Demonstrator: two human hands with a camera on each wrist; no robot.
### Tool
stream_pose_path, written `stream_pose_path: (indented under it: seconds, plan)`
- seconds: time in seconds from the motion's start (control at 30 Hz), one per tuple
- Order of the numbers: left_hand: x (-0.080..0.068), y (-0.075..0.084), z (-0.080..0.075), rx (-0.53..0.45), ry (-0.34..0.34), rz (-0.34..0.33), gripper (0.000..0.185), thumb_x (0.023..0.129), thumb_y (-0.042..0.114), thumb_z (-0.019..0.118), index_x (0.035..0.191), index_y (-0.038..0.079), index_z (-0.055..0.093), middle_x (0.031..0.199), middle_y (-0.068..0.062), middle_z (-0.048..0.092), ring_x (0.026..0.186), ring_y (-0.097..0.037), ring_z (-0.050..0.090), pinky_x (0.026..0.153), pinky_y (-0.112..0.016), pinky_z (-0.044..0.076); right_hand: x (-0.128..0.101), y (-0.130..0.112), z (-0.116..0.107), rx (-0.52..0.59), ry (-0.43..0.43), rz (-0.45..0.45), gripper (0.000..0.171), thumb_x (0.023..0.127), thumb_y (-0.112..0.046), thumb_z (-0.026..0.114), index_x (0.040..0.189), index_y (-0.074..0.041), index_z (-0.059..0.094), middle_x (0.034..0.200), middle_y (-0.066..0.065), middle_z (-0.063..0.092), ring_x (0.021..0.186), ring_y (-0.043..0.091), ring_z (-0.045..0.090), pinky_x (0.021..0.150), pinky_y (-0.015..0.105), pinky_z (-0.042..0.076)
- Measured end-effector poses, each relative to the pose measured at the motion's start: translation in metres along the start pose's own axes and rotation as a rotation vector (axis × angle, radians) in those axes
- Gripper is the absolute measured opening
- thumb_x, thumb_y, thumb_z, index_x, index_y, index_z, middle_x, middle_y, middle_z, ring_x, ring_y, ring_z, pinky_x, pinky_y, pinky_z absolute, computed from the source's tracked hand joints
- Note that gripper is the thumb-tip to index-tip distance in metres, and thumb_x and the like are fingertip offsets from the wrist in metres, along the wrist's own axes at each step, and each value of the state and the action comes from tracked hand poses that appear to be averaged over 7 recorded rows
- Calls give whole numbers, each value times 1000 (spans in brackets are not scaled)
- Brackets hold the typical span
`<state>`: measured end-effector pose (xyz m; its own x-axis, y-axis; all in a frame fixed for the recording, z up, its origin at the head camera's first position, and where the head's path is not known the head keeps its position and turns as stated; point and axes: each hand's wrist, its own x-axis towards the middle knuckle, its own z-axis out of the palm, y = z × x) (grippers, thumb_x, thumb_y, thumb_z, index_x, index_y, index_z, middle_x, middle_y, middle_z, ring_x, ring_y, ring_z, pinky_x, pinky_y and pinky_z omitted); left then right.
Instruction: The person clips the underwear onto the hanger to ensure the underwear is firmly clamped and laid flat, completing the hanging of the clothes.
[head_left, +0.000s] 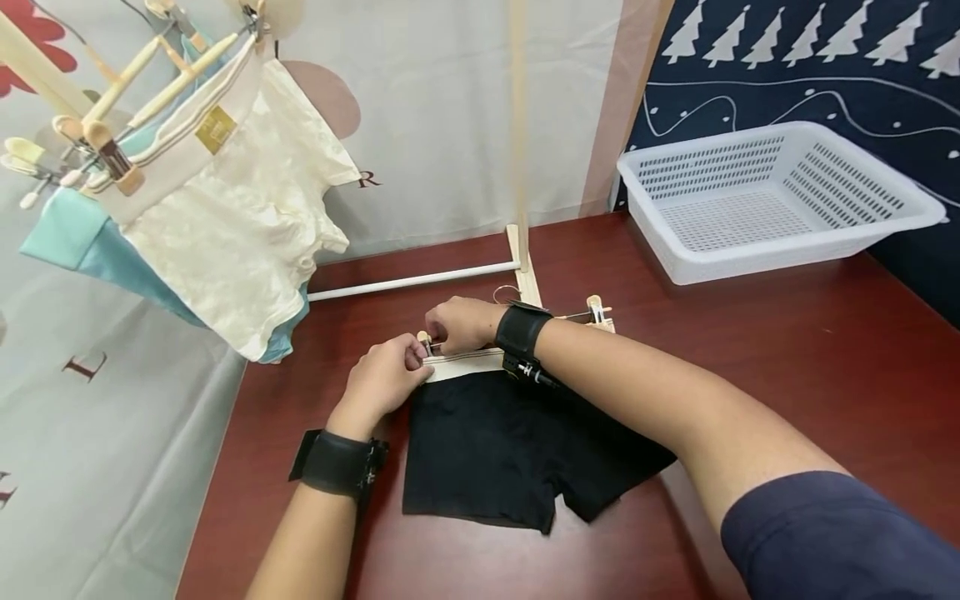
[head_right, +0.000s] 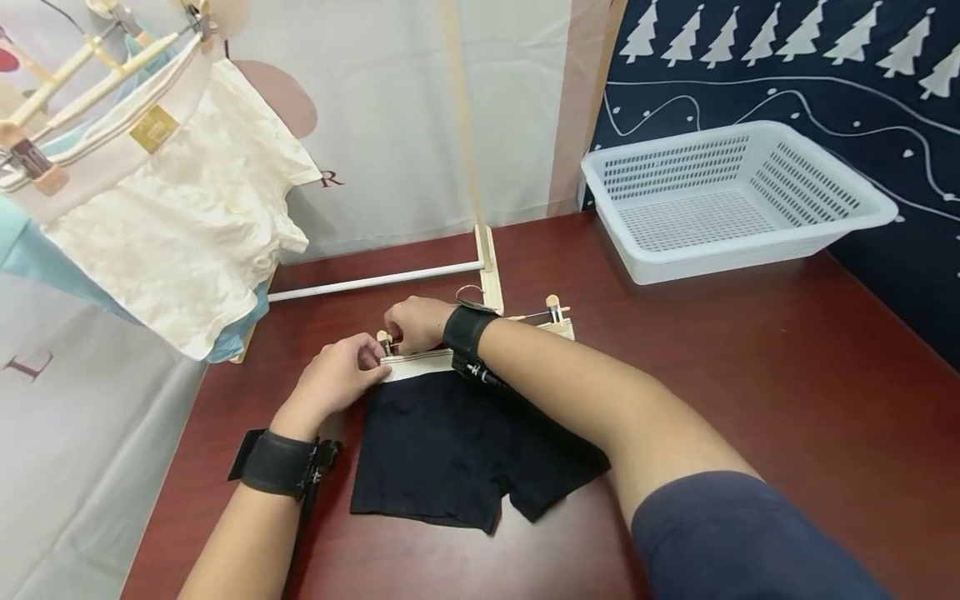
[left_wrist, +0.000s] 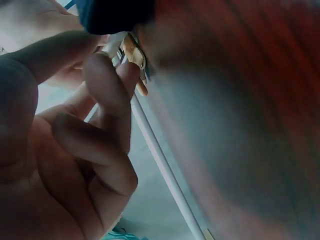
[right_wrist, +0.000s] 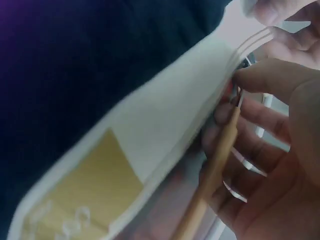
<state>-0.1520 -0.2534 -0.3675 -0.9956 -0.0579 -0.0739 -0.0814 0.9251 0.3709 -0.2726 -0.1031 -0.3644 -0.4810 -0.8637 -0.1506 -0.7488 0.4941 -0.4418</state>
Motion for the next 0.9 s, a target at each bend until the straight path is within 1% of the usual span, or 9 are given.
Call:
stream_pose_path:
  seconds: [0.17,0.37,0.5,0.6,0.63,0.67,0.73,0.8,0.9]
  plan:
    - [1,5,-1,-76,0,21,12,92,26,71,93,17,63,87,0,71,61,-11,63,62,-31,48,6,8,-1,77,-18,30,21,93,-17,63,112,-9,63,104,5,66,84,14,58,77,26,45]
    - [-1,2,-6,-192,-42,14,12,93,22,70,95,12,63,87,-3,71,52,-11,64,60,-30,53,8,13,-10,359,-35,98,31,102,-26,44,117,-5,62,103,5,61,82,16,53,77,28,41]
    - [-1,-1,-9,-259,-70,-3,15,94,21,69,103,10,66,89,-5,74,56,-12,66,62,-30,54,9,12,-14,481,-65,124,52,106,-47,35,130,-10,62,127,6,59,98,18,55,81,29,42]
    - [-1,-2,-11,-304,-74,1,19,94,20,70,108,8,69,89,-7,76,57,-13,68,63,-30,55,7,10,-17,498,-72,140,58,104,-58,35,139,-18,58,144,2,53,109,16,56,84,29,45]
    - [-1,-3,-11,-313,-73,3,19,94,20,70,109,7,70,89,-7,76,57,-13,68,63,-30,55,6,10,-18,514,-78,144,57,103,-58,37,139,-19,59,141,1,55,103,16,57,80,29,45]
    - [-1,-3,-12,-324,-72,5,19,94,19,70,108,7,70,88,-7,76,57,-14,68,62,-30,55,6,9,-18,527,-77,145,54,103,-57,39,134,-19,63,129,3,61,93,15,57,76,29,45]
    - [0,-4,-13,-340,-65,6,17,94,19,69,105,7,71,86,-7,76,57,-14,68,62,-30,55,5,9,-20,564,-71,140,49,103,-55,43,117,-15,69,103,2,64,73,14,53,66,29,44]
    - [0,-5,-14,-349,-57,6,14,94,19,68,102,7,71,85,-7,76,58,-14,68,63,-29,55,5,9,-21,613,-66,126,45,103,-51,47,97,-10,66,80,1,57,58,14,47,59,28,42]
    - [1,-7,-14,-357,-51,-3,13,95,19,67,101,8,69,86,-7,75,59,-14,68,64,-30,54,6,9,-23,673,-60,111,43,102,-46,51,83,-7,56,66,1,52,52,16,47,55,28,41]
